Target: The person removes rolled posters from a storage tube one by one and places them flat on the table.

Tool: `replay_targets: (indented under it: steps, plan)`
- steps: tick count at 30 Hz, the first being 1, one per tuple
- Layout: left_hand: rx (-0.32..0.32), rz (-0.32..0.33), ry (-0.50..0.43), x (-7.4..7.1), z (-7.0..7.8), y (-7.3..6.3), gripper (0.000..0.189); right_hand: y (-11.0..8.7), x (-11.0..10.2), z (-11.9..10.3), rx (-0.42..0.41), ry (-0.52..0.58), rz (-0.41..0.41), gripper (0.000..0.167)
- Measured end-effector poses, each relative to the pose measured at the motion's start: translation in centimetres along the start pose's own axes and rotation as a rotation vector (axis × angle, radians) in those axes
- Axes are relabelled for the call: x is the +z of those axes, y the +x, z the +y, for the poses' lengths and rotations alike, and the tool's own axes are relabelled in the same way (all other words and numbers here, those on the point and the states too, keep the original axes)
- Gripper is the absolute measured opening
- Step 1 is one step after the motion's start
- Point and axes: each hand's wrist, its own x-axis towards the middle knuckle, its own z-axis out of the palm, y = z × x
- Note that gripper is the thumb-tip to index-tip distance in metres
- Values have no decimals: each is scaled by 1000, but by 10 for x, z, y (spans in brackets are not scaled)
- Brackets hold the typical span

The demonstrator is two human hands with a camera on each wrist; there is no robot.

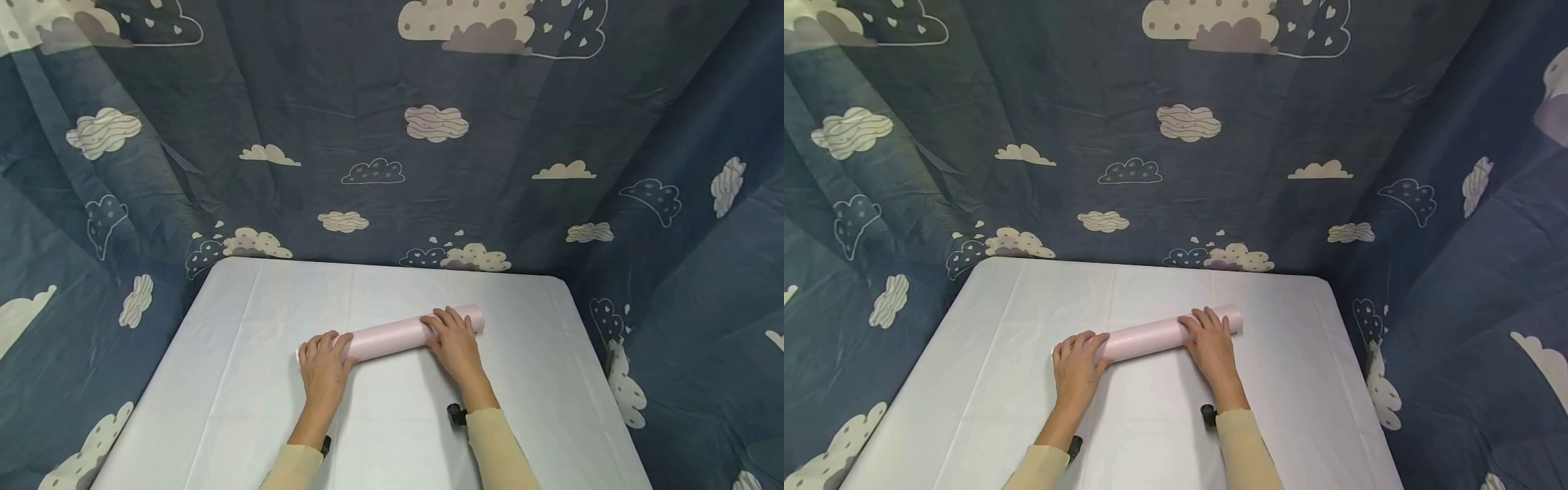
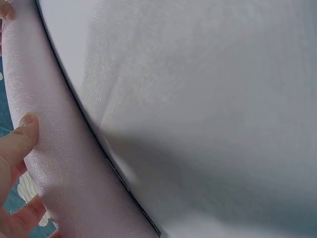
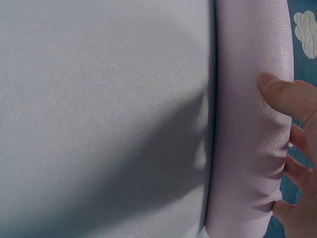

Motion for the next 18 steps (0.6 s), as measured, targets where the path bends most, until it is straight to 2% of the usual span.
replay_targets:
  steps: [10, 18]
  plan:
    - [-8, -14, -11, 0, 3, 0, 48, -5, -18, -7, -13, 84, 82, 64]
    - [5, -32, -8, 1, 13, 0, 47, -10, -26, -15, 8, 145, 55, 63]
